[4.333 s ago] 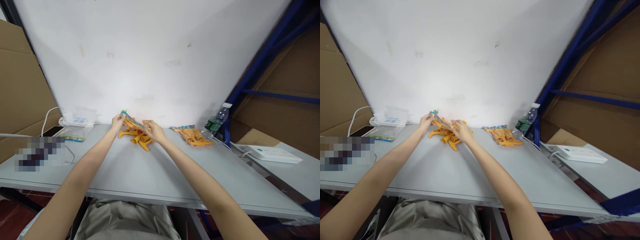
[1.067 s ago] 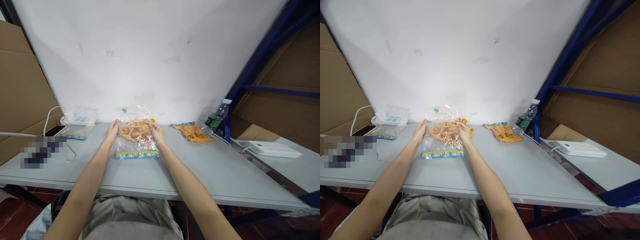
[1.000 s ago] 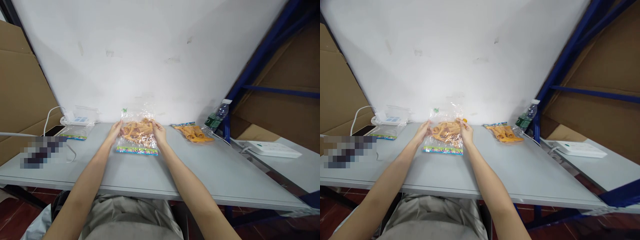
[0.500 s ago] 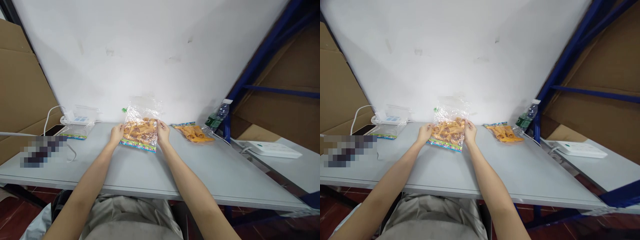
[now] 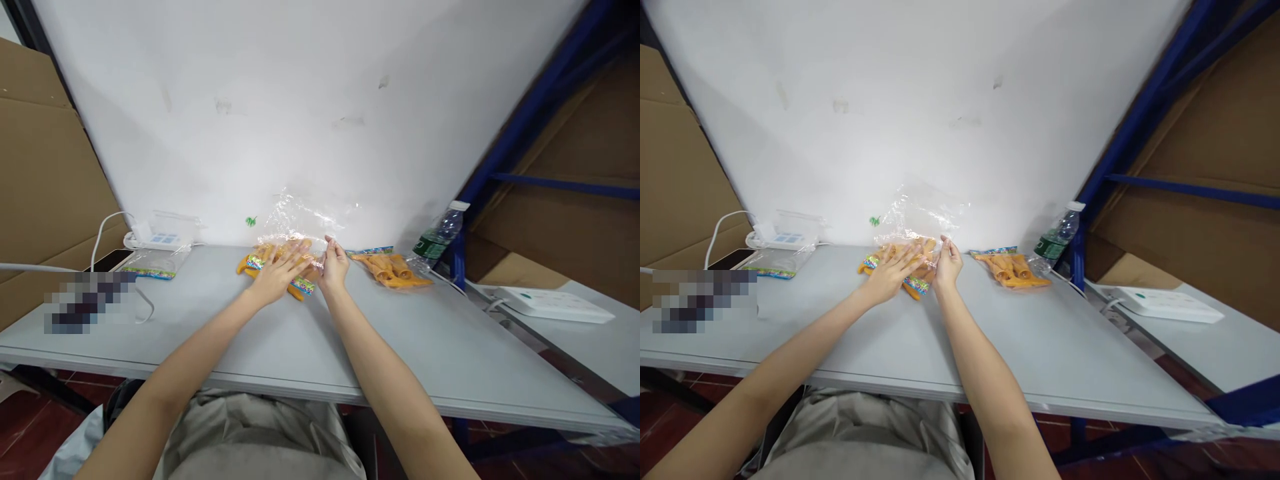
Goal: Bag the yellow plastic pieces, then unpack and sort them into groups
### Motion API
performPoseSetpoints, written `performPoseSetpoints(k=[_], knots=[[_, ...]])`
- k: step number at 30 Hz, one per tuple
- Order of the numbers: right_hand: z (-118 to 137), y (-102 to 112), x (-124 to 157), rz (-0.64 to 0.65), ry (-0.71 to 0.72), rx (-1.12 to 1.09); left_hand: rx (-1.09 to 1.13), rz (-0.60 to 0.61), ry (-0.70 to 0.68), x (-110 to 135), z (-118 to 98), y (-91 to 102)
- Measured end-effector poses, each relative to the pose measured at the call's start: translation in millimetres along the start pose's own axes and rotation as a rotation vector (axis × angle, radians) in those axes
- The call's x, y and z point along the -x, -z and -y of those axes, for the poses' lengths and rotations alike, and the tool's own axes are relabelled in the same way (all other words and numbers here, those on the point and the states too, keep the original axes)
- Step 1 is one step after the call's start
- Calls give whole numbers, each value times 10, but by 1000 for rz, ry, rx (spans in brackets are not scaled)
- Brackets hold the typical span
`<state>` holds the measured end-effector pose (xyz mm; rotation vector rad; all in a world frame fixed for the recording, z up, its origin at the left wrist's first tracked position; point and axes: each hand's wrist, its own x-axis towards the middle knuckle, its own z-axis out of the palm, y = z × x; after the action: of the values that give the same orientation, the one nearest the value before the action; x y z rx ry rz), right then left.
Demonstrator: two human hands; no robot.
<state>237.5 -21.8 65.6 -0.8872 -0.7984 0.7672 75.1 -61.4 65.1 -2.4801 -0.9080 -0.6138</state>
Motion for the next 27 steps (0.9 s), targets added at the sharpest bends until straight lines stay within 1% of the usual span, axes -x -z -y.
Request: performPoseSetpoints(k=[5, 8, 11, 13, 14, 17, 19, 20, 22, 24, 26, 27], knots=[[43, -11, 19, 5, -54, -88, -78, 27, -80, 25, 35, 36], [47, -25, 33, 50, -74, -106, -123, -12, -32, 43, 91, 63], [47, -42, 51, 117, -111, -134, -125, -40, 67, 66, 293, 150], [44, -44, 59, 149, -127, -138, -119, -31, 160, 128, 521, 278], [39, -42, 61, 157, -127, -132, -121, -22, 234, 185, 655, 361], [4, -39, 70, 165, -89, -85, -149, 35, 480, 480, 1081, 633], [-37, -49, 91, 180, -46, -15, -179, 82, 647, 772, 1349, 773], [-60, -59, 108, 197, -25, 30, -189, 115, 707, 937, 1471, 816], [-105, -84, 155, 249, 7, 122, -210, 195, 780, 1274, 1686, 840], [-141, -108, 212, 311, 36, 197, -224, 299, 795, 1573, 1858, 797], [-162, -124, 265, 365, 61, 251, -225, 403, 796, 1791, 1989, 721], [-167, -126, 286, 385, 72, 272, -228, 442, 810, 1862, 2041, 682]])
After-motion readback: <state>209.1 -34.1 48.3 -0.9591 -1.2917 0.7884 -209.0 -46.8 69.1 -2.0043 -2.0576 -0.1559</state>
